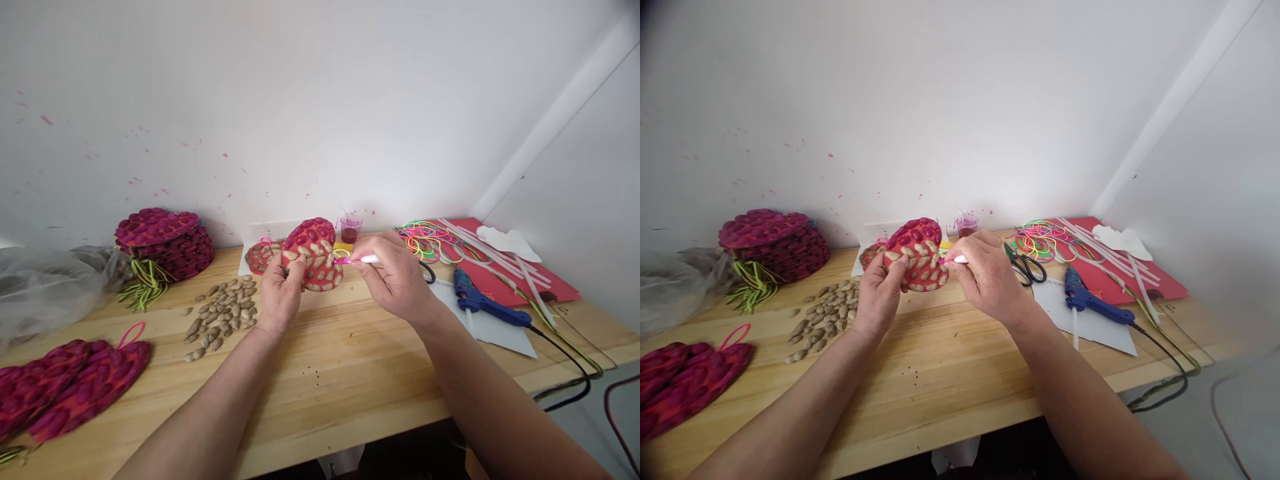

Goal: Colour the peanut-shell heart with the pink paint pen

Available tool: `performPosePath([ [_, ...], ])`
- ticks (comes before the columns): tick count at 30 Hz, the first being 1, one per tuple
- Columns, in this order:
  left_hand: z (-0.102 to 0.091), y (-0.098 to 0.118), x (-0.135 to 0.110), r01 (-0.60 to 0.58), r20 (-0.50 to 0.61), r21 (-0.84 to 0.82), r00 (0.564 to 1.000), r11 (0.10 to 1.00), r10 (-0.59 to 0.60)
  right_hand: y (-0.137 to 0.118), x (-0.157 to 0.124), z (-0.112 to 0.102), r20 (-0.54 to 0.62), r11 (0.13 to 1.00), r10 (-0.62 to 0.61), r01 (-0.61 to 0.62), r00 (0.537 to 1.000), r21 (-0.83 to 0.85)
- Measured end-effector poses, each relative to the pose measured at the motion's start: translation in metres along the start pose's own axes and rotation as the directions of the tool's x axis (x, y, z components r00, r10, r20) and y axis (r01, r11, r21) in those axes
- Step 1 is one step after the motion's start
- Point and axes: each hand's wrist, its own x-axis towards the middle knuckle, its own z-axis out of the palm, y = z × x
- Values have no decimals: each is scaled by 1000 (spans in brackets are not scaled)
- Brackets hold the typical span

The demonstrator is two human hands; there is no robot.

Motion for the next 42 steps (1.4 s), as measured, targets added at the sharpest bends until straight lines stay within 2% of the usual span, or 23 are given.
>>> performPosePath([
  [6,-2,1,1,-6,3,70,1000,998,6,-1,0,-2,52,1000,2,-2,999,-14],
  [15,-2,3,1,-18,5,98,1000,995,18,-1,0,-3,63,999,-35,35,997,-3],
  [22,-3,1,2,15,-3,92,1000,996,-15,-3,0,-3,112,1000,-12,11,994,10],
  [36,-4,6,2,9,-8,70,1000,997,-9,-3,2,-2,63,1000,6,-7,998,24],
  [42,-4,5,4,24,-20,35,1000,999,-24,-3,1,-1,115,997,24,-32,993,64],
])
